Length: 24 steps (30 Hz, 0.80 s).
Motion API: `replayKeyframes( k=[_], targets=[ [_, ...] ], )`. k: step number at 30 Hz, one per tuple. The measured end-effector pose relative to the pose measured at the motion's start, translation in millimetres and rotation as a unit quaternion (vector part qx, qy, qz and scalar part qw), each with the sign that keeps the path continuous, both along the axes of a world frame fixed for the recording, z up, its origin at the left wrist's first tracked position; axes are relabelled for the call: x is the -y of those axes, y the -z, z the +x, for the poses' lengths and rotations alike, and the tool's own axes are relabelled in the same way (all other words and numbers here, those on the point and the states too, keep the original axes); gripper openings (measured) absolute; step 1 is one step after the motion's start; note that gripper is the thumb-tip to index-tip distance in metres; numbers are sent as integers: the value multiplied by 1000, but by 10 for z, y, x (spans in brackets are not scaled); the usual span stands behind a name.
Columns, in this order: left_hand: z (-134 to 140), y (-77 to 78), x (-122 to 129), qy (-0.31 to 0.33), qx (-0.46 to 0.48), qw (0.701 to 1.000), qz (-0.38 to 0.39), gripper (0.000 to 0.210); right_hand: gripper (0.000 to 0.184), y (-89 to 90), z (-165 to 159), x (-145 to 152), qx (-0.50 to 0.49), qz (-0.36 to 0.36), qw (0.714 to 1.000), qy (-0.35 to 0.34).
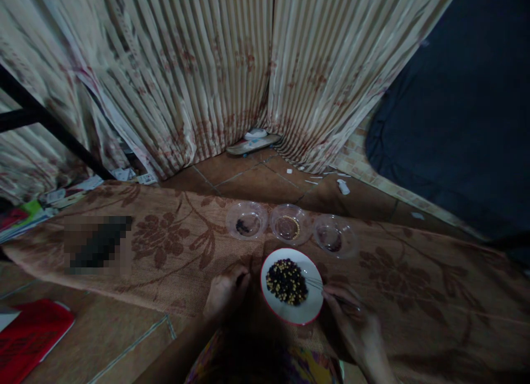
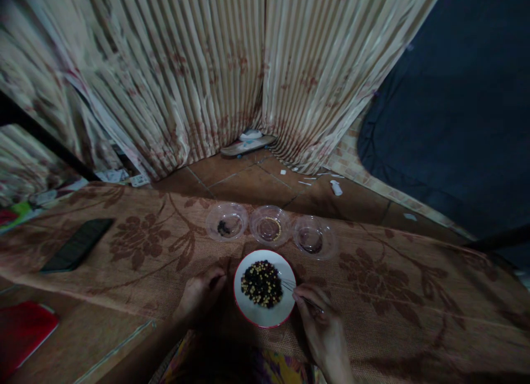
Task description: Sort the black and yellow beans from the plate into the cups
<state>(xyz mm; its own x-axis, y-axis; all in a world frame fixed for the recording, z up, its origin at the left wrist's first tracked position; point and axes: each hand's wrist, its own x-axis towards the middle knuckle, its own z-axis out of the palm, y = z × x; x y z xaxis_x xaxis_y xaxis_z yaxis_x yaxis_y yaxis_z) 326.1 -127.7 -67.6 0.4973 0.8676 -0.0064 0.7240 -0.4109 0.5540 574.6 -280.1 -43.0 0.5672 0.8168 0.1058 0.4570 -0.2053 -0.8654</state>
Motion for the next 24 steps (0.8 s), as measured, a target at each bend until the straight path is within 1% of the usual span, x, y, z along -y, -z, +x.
replayKeyframes(
  k=[7,11,16,24],
  targets=[
    [1,21,-6,-4,1,1000,-5,14,24,39,0,28,8,2,1000,0],
    [-3,25,-5,1,3,1000,-11,15,24,23,-23,31,5,6,1000,6],
    [-3,7,-4,-1,9,1000,-14,15,25,-24,-45,28,2,21,1000,5],
    [8,-24,-2,-10,15,1000,-16,13,23,16,-13,61,14,8,1000,13]
  ],
)
